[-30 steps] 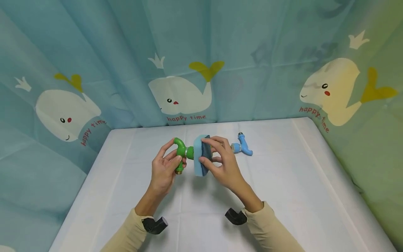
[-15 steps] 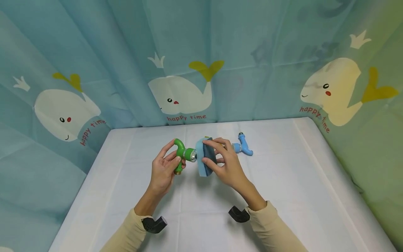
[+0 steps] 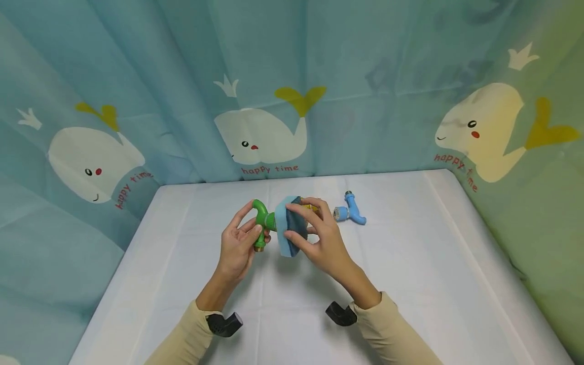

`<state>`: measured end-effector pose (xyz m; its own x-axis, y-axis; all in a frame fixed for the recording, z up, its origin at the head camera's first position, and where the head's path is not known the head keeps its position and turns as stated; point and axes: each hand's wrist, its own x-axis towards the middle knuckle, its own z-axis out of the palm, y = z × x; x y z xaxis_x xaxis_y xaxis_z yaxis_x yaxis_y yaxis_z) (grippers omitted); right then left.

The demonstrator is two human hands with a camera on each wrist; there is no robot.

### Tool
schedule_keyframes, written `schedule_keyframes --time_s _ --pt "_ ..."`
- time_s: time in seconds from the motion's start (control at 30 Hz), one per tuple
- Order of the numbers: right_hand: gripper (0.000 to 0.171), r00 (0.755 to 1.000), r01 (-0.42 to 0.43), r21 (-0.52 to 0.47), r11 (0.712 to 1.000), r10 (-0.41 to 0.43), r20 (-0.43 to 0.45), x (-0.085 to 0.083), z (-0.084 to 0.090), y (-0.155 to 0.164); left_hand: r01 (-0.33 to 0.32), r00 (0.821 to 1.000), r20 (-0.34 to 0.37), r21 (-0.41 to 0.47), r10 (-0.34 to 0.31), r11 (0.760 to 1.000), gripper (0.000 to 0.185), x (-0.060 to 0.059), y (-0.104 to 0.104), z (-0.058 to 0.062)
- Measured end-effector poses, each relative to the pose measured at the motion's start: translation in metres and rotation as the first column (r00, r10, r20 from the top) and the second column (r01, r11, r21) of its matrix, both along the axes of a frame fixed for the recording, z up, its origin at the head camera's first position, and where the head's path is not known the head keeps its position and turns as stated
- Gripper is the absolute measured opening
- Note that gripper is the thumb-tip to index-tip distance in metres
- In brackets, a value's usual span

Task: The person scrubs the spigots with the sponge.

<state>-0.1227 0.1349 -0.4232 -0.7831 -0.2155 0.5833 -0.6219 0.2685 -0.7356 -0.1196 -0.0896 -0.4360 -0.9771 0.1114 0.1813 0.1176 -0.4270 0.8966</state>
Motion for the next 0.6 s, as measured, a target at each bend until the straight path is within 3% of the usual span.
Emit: schedule_keyframes --time_s 0.17,0.4,0.5,0.6 --pt "0.058 0.996 0.08 0.059 0.995 -0.082 0.022 -0.0025 -0.0026 0.0058 0.047 0.999 0.024 0.004 -0.047 0.999 0.06 0.0006 -0.0017 0.002" --pt "0.059 0.997 0.034 0.02 0.999 -0.035 0.063 0.001 0.0062 0.0053 0.08 0.973 0.213 0.069 -0.093 0.994 0.054 -0.0004 -0.0008 0.0041" --pt "0.06 0.996 0.046 0.036 0.998 -0.048 0.07 0.0023 0.0036 0.0065 0.097 0.971 0.21 0.087 -0.113 0.991 0.056 0.0003 -0.0019 0.0015" --pt "0.06 0.995 0.055 0.057 0.997 -0.06 0.084 0.0033 0.0011 0.0084 0.108 0.979 0.161 0.087 -0.121 0.99 0.075 0.0002 -0.0033 -0.0002"
